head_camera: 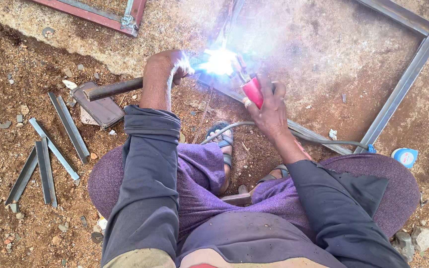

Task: The person welds metal frame pieces together, using a welding rod and a clamp tool, and taps the joints with a hammer.

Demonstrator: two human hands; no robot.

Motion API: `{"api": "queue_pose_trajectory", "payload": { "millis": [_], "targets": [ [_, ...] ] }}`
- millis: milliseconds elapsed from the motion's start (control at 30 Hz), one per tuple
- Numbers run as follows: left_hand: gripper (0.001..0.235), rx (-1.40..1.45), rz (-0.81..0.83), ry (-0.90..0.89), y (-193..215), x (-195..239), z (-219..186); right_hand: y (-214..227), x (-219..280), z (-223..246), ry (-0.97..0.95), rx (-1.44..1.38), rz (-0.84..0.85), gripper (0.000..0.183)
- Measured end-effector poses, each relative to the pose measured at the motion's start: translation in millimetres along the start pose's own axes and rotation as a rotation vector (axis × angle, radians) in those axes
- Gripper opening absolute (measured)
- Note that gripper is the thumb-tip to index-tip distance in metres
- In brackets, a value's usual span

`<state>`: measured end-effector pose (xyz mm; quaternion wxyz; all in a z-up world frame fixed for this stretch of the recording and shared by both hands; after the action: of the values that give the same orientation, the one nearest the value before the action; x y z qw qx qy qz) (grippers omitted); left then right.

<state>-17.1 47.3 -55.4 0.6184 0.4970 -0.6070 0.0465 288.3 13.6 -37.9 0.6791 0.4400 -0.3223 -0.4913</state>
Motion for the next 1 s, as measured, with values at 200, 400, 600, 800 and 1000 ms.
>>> {"api": "queue_pose_trajectory", "payload": {
  "millis": [200,400,600,800,1000],
  "targets": [
    [0.028,-0.387,-0.022,-0.111,-48,-27,16,78,7,0,0.059,-0.095,-0.446,0.068],
    [0.033,-0.038,-0.063,-0.116,-22,-2,12,73,7,-10,-0.362,-0.842,-0.044,0.060],
    [0.041,-0.046,-0.115,-0.163,-2,11,-3,53,7,9,0.005,-0.091,-0.260,0.084],
    [0.023,-0.235,-0.207,-0.256,3,11,-19,20,0,13,0.054,-0.135,-0.170,0.081],
    [0.023,-0.365,-0.213,-0.254,2,4,-23,-3,-10,4,0.019,-0.100,-0.100,0.083]
  ]
}}
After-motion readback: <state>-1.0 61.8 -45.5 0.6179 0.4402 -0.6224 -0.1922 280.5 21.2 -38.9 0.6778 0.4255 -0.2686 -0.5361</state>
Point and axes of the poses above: each hand's wrist, its own x-axis away from the middle knuckle, its own y-axis out of the back of the hand, z = x × y, the point moved 10 cm from there along -x, towards the middle knuckle, and after that the axes turned 11 degrees about x, right-handed, at the moved point
